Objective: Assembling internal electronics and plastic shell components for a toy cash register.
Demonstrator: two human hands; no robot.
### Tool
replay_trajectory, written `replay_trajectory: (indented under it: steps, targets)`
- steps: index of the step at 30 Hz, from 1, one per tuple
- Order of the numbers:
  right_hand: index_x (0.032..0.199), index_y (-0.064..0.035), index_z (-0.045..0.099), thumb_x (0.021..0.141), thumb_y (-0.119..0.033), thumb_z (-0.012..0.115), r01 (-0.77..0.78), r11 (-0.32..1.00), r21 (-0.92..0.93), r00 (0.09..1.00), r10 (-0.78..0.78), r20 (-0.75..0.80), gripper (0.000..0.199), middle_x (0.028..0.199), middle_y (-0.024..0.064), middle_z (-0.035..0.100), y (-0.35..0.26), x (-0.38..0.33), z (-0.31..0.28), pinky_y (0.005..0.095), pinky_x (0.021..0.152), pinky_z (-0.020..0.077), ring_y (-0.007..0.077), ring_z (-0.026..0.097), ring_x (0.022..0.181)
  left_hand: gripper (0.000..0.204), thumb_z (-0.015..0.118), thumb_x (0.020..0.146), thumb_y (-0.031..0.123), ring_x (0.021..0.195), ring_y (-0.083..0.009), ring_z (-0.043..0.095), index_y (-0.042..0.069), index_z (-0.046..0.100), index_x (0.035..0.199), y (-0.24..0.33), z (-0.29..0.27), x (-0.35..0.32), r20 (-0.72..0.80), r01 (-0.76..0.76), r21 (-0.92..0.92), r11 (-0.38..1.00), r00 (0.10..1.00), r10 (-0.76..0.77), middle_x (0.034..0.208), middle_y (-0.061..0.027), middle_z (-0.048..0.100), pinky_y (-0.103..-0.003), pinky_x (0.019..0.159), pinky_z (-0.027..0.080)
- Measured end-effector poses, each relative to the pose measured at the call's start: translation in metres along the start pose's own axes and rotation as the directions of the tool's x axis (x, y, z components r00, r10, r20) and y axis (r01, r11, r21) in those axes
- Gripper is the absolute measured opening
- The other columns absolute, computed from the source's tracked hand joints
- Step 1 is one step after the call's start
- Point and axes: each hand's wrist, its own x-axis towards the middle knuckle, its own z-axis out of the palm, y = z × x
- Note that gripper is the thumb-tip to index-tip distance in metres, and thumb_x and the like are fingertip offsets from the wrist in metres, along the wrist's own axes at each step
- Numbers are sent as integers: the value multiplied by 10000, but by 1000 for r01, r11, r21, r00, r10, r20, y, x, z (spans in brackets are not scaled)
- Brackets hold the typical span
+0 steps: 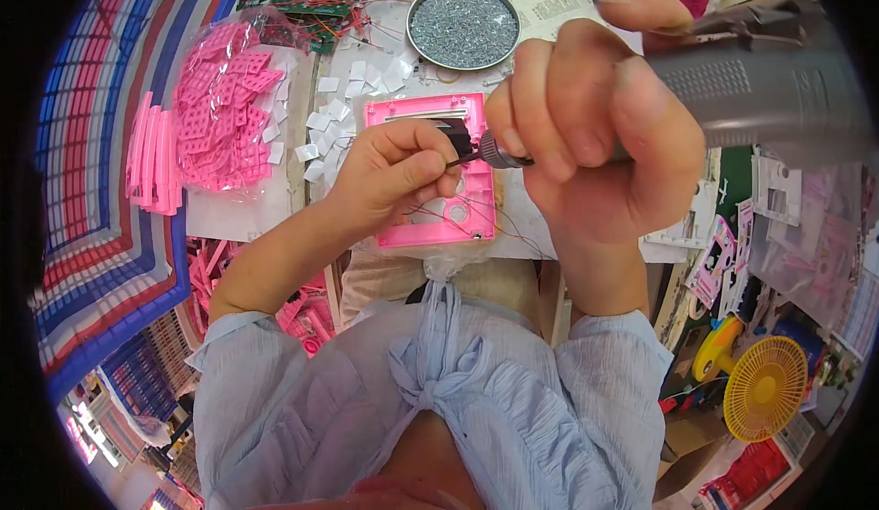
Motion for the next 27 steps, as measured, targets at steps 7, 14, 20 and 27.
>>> replay_trajectory:
  steps: [7, 14, 20, 27]
  targets:
    - [1346, -85, 518, 979, -173, 489, -43, 979, -200, 996, 27, -80, 378, 668, -35, 404, 4, -1, 4, 293, 594, 402, 91, 401, 568, 156, 635, 1001, 130, 743, -82, 621, -7, 709, 1007, 20, -5, 5, -41, -103, 598, 795, 986, 159, 918, -61, 727, -238, 636, 505]
    - [1271, -77, 532, 950, -148, 520, -73, 894, -442, 981, -15, -192, 329, 631, -15, 363, 37, 2, -6, 316, 545, 364, 117, 376, 538, 344, 765, 830, 317, 883, -324, 654, 56, 691, 1041, 72, -65, 129, 222, -158, 975, -158, 768, 601, 990, -164, 671, -440, 779, 515]
    - [1259, -3, 485, 946, -27, 543, 80, 946, -315, 988, -116, -98, 319, 642, 47, 492, 20, -15, -29, 313, 495, 373, 125, 423, 518, 382, 811, 785, 345, 939, -316, 623, 75, 656, 1007, 61, -43, 46, 327, -290, 945, -150, 834, 445, 949, -102, 662, -420, 849, 455]
    - [1261, 6, 470, 937, -43, 576, 112, 955, -276, 990, -131, -51, 344, 668, 60, 518, 48, -8, -8, 327, 526, 442, 134, 475, 553, 434, 833, 746, 280, 998, -237, 598, 126, 641, 1103, 0, -52, -23, 330, -173, 924, -340, 810, 485, 1038, -38, 653, -445, 957, 331]
